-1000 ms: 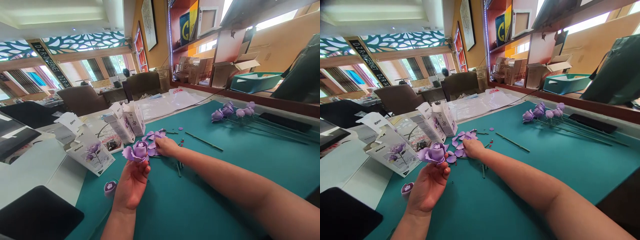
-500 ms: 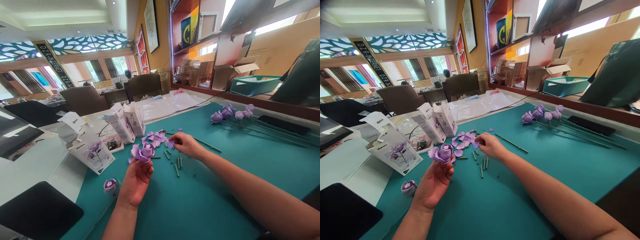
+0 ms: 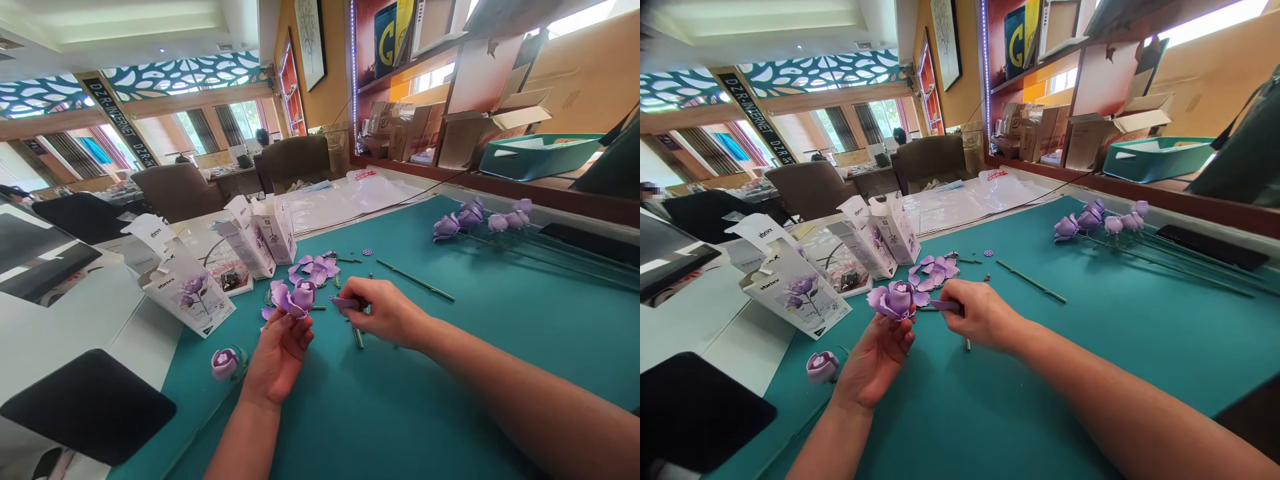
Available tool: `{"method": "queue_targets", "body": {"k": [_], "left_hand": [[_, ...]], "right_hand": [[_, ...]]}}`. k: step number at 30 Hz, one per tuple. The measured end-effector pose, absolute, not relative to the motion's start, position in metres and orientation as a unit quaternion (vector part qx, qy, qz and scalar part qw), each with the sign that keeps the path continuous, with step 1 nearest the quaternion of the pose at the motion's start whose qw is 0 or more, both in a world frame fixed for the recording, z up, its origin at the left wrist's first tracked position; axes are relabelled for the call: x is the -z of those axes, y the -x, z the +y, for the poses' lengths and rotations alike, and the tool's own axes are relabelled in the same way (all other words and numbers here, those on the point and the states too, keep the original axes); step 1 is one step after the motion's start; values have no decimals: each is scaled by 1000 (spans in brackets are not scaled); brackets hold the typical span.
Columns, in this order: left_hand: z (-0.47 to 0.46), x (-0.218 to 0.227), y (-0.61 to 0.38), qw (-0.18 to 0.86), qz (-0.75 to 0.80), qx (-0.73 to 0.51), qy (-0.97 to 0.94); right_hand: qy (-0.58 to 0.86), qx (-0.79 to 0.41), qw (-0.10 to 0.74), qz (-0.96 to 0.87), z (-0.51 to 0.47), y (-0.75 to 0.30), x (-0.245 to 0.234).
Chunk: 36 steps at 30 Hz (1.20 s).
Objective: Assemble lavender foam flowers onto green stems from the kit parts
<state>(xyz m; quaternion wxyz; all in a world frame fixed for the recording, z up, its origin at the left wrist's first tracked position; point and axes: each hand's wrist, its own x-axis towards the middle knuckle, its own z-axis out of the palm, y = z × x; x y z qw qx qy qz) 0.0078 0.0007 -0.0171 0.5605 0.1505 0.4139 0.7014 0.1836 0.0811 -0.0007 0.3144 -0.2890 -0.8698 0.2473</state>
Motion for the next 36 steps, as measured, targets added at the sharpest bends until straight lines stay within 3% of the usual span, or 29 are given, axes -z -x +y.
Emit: {"method": "queue_targets", "body": {"k": [17,29,36], "left_hand": [[5,23,-13,542,450,-695,-146],[4,27,-16,540,451,-692,-161],[5,29,-17,530,461,-693,-163]], "right_hand": [[275,-248,260,-892,73,-175,12],[220,-181,347,-893,78,-178,17],[242,-79,348,-902,75,-179,18]]}}
